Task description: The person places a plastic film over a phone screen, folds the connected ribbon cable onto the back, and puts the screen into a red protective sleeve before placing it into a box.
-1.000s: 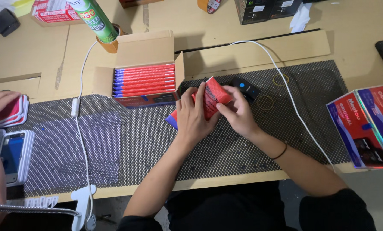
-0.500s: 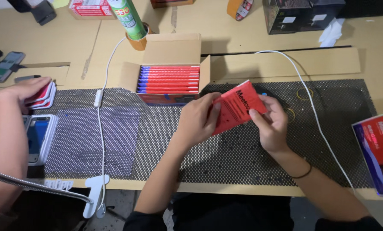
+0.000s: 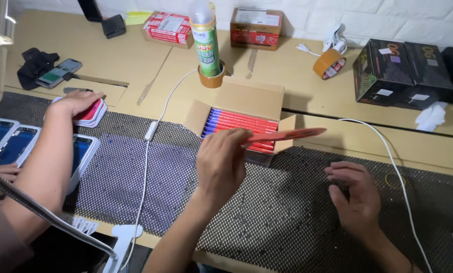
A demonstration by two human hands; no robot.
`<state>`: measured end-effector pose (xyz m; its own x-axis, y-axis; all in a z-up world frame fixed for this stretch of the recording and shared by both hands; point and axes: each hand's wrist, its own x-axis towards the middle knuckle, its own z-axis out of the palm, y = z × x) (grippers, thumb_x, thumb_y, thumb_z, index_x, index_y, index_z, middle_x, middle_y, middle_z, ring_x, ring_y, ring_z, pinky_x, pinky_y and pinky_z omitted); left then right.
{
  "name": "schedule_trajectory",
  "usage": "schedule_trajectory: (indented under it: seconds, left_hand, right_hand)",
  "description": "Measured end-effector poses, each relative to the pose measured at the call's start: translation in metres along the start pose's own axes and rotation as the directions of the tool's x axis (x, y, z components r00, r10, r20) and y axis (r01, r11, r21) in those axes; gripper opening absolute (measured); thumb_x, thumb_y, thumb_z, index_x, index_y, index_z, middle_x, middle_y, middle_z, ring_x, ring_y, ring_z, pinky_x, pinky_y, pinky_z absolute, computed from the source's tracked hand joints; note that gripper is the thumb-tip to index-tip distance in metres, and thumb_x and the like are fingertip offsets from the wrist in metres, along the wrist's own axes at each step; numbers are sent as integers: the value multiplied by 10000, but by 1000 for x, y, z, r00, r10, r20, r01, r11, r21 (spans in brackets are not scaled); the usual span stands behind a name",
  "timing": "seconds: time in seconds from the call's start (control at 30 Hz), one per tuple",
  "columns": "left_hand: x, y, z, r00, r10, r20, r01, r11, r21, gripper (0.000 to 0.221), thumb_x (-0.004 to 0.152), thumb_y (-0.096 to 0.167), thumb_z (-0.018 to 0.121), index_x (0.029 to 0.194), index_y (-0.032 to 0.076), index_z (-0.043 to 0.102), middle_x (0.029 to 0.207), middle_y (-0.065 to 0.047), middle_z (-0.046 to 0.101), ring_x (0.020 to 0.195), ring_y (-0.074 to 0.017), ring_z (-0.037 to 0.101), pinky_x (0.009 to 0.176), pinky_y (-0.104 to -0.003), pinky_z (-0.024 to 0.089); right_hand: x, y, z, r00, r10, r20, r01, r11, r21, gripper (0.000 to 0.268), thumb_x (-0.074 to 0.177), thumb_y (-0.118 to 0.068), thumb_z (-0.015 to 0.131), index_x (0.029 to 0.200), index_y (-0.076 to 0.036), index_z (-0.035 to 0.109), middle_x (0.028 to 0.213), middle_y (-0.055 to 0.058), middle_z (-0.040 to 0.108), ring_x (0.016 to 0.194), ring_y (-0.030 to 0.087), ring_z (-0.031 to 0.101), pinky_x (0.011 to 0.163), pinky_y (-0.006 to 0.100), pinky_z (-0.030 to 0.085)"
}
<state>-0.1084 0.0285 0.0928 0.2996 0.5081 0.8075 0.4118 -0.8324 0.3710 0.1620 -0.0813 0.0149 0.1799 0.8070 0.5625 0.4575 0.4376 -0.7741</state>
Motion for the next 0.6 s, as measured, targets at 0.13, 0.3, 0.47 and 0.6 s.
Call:
schedule_trajectory:
  seconds: [0.13,0.3,0.47,0.6]
  left_hand:
    - [15,-53,7,997,-28,67,24,998,59,285,851,-17,522,1120,57,580,1096,-97,688,986,-280,645,819,-393,427]
    - [21,-97,31,950,-115,289,51,974,223,322,853,9,516,1115,176,599,953,-17,676,941,-274,676,838,-392,480]
    - [26,-109,38,857,-167,488,-9,941,338,262,974,70,556,1202,163,648,876,-65,717,896,-308,727,841,-419,522]
    - [14,-124,58,764,-234,601,4,934,359,171,965,171,576,1042,205,725,949,-53,699,938,-308,713,814,-443,574]
  right_hand:
    - [28,-6,21,971,-215,110,236,939,-250,169,872,-72,632,1023,-4,664,1140,201,677,1091,313,662,1026,413,527]
    - [52,16,56,910,-374,179,413,860,-300,194,864,-86,670,1050,-60,716,1169,155,665,1089,306,672,975,425,552]
    - [76,26,78,876,-430,218,480,818,-316,178,875,-105,671,1036,-113,745,1109,63,684,1042,283,682,914,435,536]
    - [77,47,83,863,-426,272,502,785,-363,116,867,-137,688,976,-129,729,1035,47,678,1008,287,671,890,442,511]
